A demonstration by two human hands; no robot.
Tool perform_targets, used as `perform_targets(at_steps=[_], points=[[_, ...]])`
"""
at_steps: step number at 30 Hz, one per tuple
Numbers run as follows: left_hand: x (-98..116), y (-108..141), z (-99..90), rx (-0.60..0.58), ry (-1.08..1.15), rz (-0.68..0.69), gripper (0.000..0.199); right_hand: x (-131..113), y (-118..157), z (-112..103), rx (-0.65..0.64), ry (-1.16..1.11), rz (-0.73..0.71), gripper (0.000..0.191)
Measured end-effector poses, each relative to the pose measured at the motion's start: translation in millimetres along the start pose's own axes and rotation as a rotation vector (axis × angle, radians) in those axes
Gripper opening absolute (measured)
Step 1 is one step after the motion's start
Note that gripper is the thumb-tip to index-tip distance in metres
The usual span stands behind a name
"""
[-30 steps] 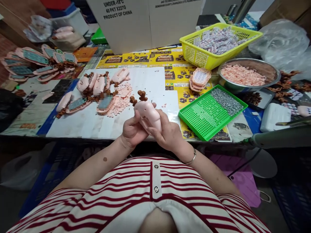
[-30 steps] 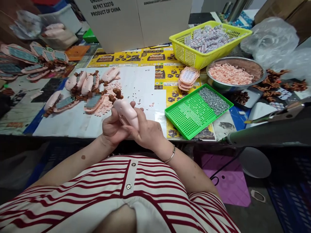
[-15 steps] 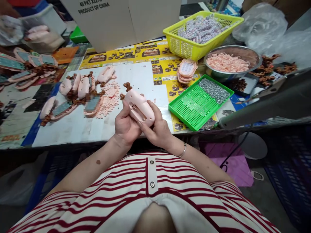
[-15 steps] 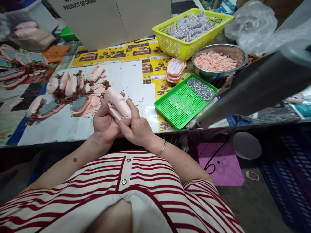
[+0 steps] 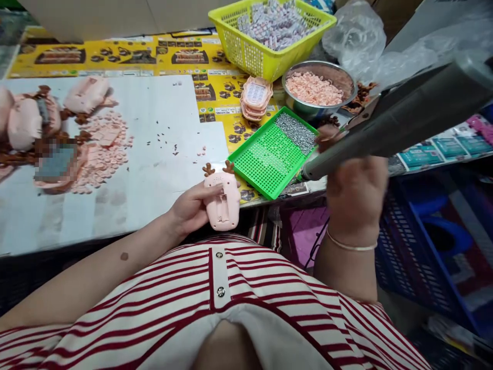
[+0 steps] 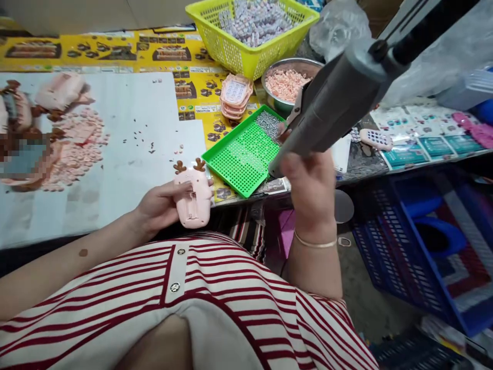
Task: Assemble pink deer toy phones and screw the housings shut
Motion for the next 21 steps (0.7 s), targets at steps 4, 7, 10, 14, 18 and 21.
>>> perform_targets(at_steps=[4, 7, 10, 14, 18, 21], points=[[-7.2, -5.7, 1.4, 0.030, -0.090, -0.102, 0.028, 12.9, -16.8, 3.5, 0.160, -0.316, 0.074, 0.043], [-2.9, -7.4, -3.0, 0.065, -0.094, -0.065, 0.030, 11.7, -15.7, 2.0, 0.313, -0.352, 0.002, 0.037], [-0.6, -7.5, -4.7, 0.069, -0.095, -0.033, 0.032, 19.1, -9.7, 4.0, 0.396, -0.225, -0.036, 0.035], [-1.5, -6.2, -4.6, 0.090, -0.110, -0.055, 0.034, 38.7, -5.2, 10.4, 0.405, -0.161, -0.018, 0.043], [-0.6, -4.6, -4.2, 0.100, -0.123, -0.058, 0.036, 50.5, -5.9, 15.8, 0.368, -0.100, 0.028, 0.047], [-0.1, -3.8, -4.8, 0.105, -0.131, -0.060, 0.034, 53.3, -5.6, 18.4, 0.358, -0.105, 0.014, 0.046]])
Point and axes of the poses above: each hand's wrist, its own y-axis away from the middle knuckle, its own z-axis out of the palm, x = y × z, the point moved 7 cm from there along -y, towards the middle knuckle, and after that the axes turned 1 degree about z, right-handed, at the moved point
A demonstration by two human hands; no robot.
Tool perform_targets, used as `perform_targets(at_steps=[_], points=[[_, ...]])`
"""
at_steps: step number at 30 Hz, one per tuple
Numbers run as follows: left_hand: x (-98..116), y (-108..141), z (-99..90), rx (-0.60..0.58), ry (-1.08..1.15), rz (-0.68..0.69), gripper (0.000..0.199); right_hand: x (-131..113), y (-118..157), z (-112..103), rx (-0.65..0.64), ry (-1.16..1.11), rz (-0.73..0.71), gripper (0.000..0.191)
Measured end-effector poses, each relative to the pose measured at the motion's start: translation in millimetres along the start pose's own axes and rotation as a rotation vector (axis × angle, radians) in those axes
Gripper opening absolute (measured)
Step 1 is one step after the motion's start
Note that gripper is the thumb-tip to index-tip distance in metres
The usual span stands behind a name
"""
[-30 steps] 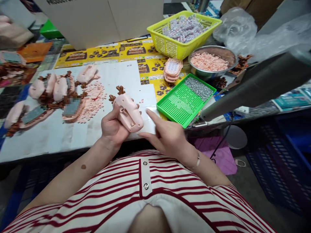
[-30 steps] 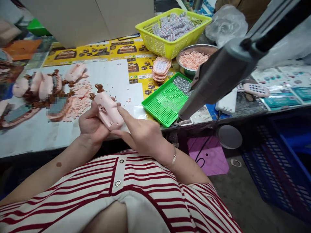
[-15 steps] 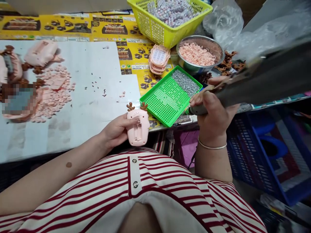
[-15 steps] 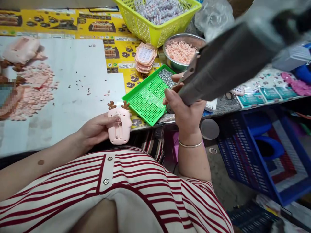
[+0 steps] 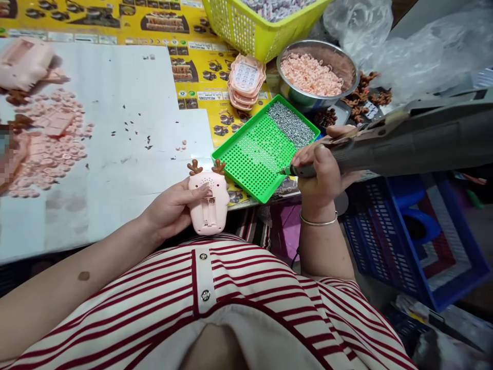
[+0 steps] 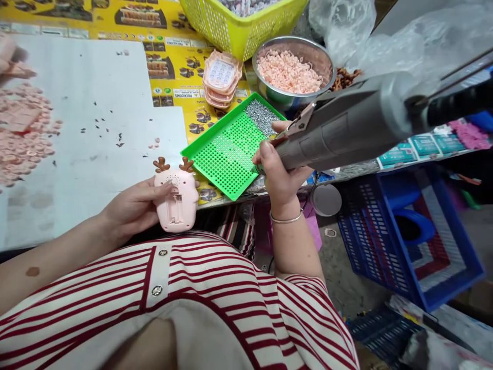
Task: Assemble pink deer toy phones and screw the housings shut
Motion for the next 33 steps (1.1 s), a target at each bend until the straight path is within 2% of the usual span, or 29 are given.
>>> perform_targets(at_steps=[7, 12, 15, 19, 22, 25, 30, 33], points=[[-0.4, -1.4, 2.2, -0.018, 0.013, 0.004, 0.031, 16.3, 6.4, 7.9, -0.103, 0.158, 0.045, 0.063], [0.6, -0.7, 1.9, -0.019, 0.008, 0.011, 0.026, 17.2, 4.6, 9.1, -0.102, 0.133, 0.047, 0.059], [-0.4, 3.2, 0.6, -0.013, -0.003, -0.011, 0.028, 4.1, 2.1, 9.5, -0.072, 0.105, 0.019, 0.052], [-6.3, 6.9, 0.3, -0.020, -0.001, -0.055, 0.030, -36.8, 4.6, 10.8, 0.029, 0.009, -0.109, 0.040], [-7.4, 5.1, 0.3, -0.014, 0.000, -0.031, 0.033, -68.6, 12.5, 29.5, -0.093, -0.040, -0.163, 0.040], [-5.9, 2.5, 3.3, -0.041, -0.010, -0.002, 0.035, -83.6, 23.5, 51.8, -0.235, -0.080, -0.144, 0.050], [-2.5, 1.8, 10.3, -0.115, 0.001, 0.022, 0.034, -75.1, 39.8, 81.3, -0.447, -0.031, -0.091, 0.055], [-2.8, 1.3, 10.6, -0.122, 0.007, 0.009, 0.034, -69.8, 41.9, 88.4, -0.493, -0.028, -0.048, 0.052]])
Point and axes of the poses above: each hand's wrist, its own y-axis away from the middle knuckle, its own z-axis out of the palm, x = y × z, the point moved 7 cm from there along -y, towards the middle knuckle, and after that the axes turned 1 degree about z, right-handed, at the moved point
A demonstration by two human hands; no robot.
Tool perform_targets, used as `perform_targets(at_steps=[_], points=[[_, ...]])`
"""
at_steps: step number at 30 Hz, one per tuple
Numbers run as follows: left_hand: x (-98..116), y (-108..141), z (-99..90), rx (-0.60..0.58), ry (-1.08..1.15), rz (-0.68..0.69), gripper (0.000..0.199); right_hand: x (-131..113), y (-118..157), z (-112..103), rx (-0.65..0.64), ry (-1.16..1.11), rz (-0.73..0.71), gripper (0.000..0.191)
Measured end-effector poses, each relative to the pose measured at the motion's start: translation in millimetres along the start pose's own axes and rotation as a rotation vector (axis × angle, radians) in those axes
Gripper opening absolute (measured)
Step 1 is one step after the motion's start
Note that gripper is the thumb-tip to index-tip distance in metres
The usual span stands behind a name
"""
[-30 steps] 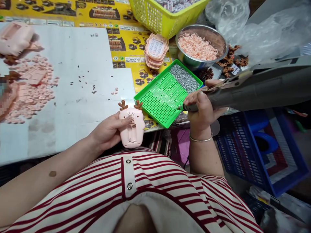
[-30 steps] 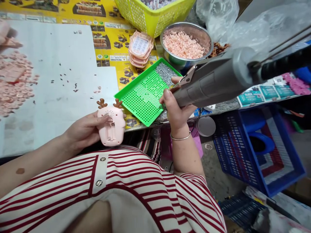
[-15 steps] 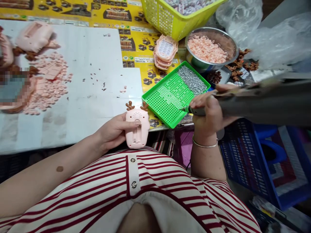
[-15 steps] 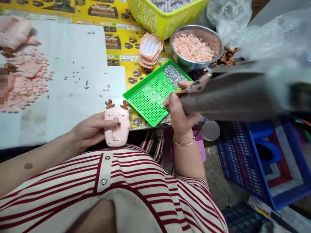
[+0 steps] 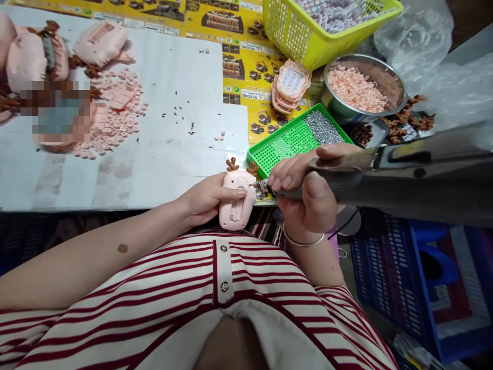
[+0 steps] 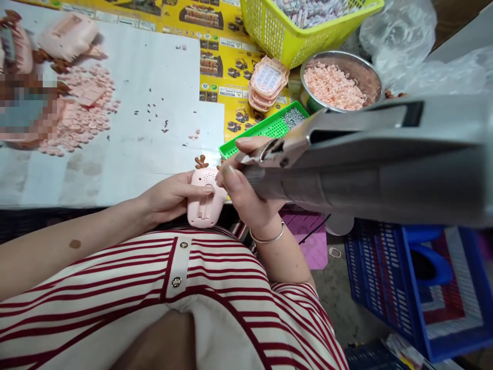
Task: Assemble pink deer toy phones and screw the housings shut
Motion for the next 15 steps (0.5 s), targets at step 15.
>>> perform_targets(at_steps=[15], points=[[0.8, -2.4, -1.7, -0.023, -0.001, -0.051, 0.039, -6.6, -16.6, -9.2, 0.146, -0.417, -0.103, 0.029]])
Point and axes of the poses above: each hand's wrist, its own y-axis away from the middle knuckle, its own z-axis out of the palm, x = y × z, the point moved 7 cm from there along -y, towards the middle knuckle, and after that the axes turned 1 degree about z, right-handed, at the moved point
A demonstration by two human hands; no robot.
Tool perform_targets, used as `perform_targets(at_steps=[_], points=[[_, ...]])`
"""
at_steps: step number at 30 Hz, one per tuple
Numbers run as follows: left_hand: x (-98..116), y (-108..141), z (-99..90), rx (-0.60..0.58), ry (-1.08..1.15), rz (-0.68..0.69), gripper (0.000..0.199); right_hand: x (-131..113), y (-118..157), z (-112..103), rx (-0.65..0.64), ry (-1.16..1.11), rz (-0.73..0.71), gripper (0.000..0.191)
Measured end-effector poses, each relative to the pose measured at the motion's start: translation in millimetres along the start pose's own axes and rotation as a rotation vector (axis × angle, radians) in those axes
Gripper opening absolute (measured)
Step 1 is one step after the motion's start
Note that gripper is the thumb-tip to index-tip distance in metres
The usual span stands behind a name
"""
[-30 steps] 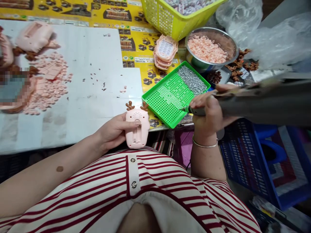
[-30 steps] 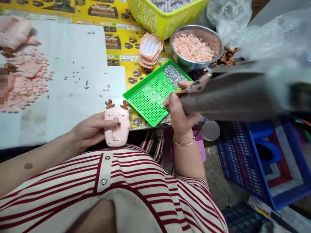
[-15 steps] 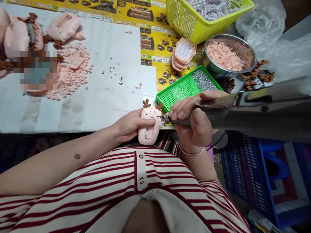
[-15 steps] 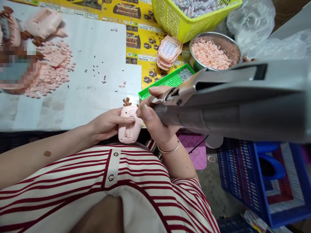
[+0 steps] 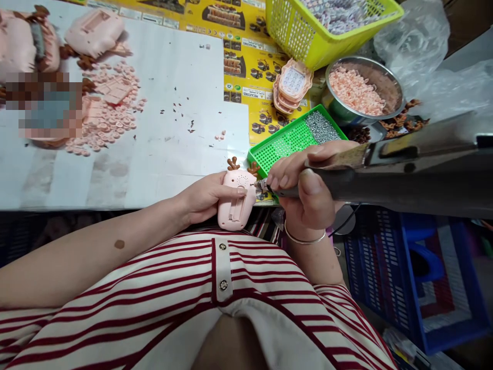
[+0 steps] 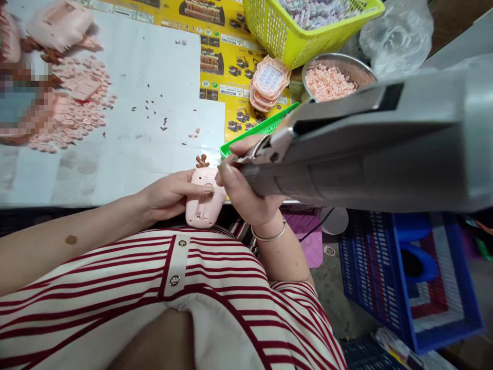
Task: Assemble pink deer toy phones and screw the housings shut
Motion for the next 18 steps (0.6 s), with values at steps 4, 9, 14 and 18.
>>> perform_targets(at_steps=[4, 9, 14, 18], points=[[1.3, 0.1, 0.8, -0.006, 0.003, -0.005, 0.044, -0.3, -3.5, -2.0, -0.001, -0.287, -0.061, 0.017], [2.2, 1.1, 2.0, -0.014, 0.016, -0.015, 0.041, -0.8, -8.7, -1.0, 0.099, -0.283, -0.073, 0.015], [0.4, 1.1, 0.1, -0.012, 0.033, -0.012, 0.037, 2.0, -11.7, -2.4, 0.245, -0.192, -0.013, 0.016], [-1.0, 1.9, -1.4, -0.010, 0.043, -0.019, 0.039, -1.7, -13.7, -3.0, 0.292, -0.106, 0.018, 0.018]])
Point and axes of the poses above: each hand's wrist, its own y-axis away from the middle knuckle, its own z-axis out of the palm, x = y × z, the point moved 7 cm from there along -y, towards the middle knuckle, and after that the axes turned 1 degree about z, right-handed, at the moved point
